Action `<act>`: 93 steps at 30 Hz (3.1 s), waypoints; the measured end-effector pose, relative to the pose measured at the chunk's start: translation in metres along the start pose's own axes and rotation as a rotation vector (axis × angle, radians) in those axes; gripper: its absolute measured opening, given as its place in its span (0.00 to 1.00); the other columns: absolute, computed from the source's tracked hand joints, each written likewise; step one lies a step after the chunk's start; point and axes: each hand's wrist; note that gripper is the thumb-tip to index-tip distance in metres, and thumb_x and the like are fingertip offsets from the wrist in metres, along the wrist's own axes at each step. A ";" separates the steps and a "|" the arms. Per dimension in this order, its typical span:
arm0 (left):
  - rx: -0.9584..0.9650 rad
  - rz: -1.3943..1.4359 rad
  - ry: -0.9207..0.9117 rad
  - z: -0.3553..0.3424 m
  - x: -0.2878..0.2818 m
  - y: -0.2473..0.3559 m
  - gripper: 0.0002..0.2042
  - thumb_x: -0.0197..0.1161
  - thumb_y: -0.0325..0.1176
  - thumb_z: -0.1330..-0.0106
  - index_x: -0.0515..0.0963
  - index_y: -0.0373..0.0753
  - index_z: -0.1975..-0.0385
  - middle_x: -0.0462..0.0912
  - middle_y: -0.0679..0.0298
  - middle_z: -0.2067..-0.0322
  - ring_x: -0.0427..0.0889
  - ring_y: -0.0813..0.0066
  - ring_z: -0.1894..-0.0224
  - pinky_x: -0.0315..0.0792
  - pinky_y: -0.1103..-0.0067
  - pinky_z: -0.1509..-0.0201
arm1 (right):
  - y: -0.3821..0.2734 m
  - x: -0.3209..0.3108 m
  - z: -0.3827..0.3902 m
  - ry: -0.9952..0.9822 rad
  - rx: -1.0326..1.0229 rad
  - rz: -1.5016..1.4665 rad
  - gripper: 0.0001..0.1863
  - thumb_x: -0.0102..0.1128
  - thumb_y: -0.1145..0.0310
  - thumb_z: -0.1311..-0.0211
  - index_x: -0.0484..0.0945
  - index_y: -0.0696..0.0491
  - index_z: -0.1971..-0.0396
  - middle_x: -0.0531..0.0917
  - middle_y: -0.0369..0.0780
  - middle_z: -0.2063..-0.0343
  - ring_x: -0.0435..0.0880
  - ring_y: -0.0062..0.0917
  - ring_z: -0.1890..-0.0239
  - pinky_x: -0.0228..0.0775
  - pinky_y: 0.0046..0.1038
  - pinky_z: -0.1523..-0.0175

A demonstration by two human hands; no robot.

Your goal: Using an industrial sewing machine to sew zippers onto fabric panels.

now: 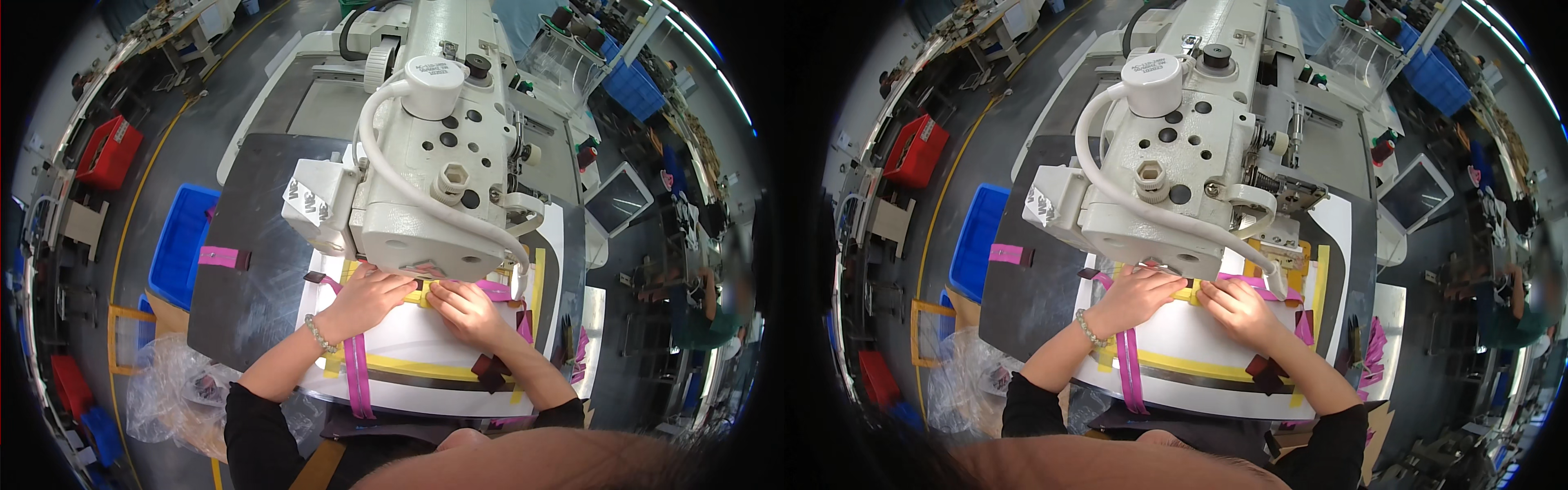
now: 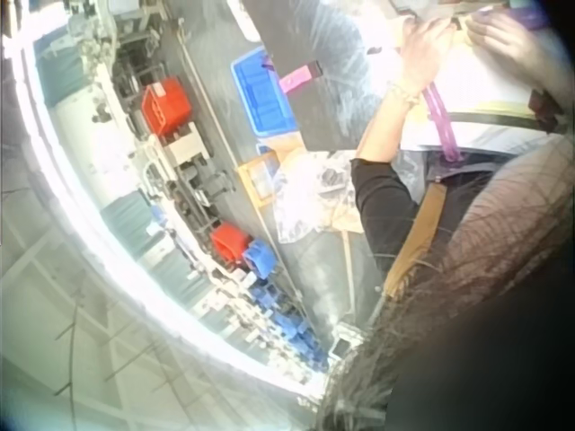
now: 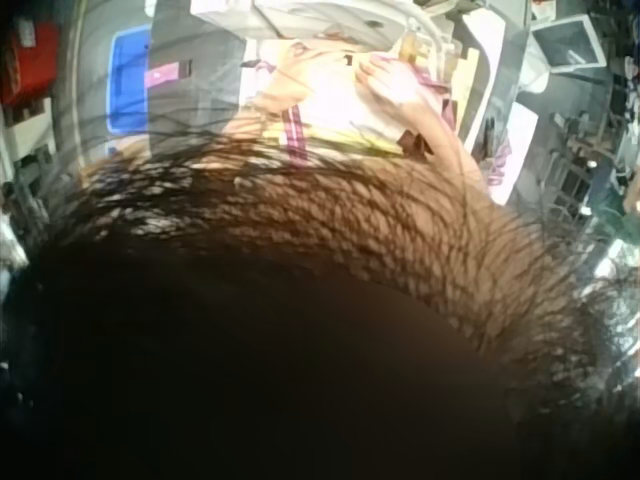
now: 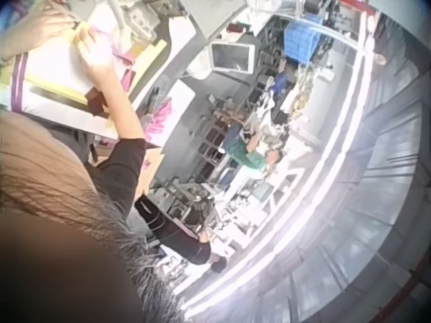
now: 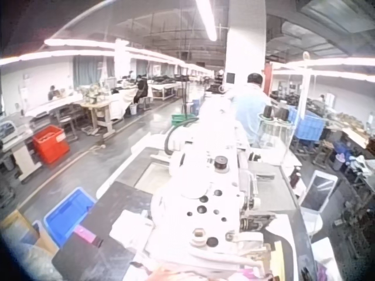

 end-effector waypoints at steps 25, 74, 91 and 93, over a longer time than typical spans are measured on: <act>-0.006 -0.070 -0.039 -0.006 -0.001 0.015 0.15 0.57 0.30 0.44 0.76 0.43 0.55 0.78 0.69 0.53 0.75 0.73 0.52 0.62 0.68 0.48 | -0.036 0.014 -0.007 0.001 0.204 0.180 0.23 0.58 0.73 0.56 0.74 0.59 0.54 0.77 0.45 0.54 0.75 0.36 0.50 0.68 0.33 0.49; -0.172 -0.324 0.040 0.007 0.012 0.024 0.21 0.64 0.40 0.44 0.76 0.49 0.49 0.74 0.66 0.57 0.73 0.73 0.54 0.58 0.65 0.45 | -0.057 0.041 -0.024 0.210 0.453 0.253 0.25 0.62 0.76 0.61 0.77 0.61 0.55 0.75 0.45 0.59 0.75 0.37 0.54 0.71 0.33 0.54; -0.149 -0.311 0.012 0.001 0.011 0.018 0.19 0.63 0.40 0.42 0.76 0.50 0.50 0.75 0.70 0.61 0.72 0.72 0.51 0.56 0.59 0.42 | -0.052 0.041 -0.024 0.191 0.431 0.296 0.25 0.62 0.75 0.61 0.76 0.61 0.56 0.75 0.43 0.60 0.75 0.35 0.56 0.71 0.31 0.53; -0.148 -0.309 0.021 0.001 0.010 0.018 0.18 0.63 0.40 0.41 0.76 0.50 0.50 0.75 0.70 0.61 0.72 0.73 0.51 0.56 0.59 0.42 | -0.052 0.039 -0.024 0.184 0.431 0.290 0.25 0.62 0.75 0.61 0.76 0.61 0.56 0.75 0.43 0.60 0.75 0.35 0.56 0.71 0.31 0.53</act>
Point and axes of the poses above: each hand's wrist, its own z-axis away from the middle knuckle, its own x-axis out of the palm, y = z × x
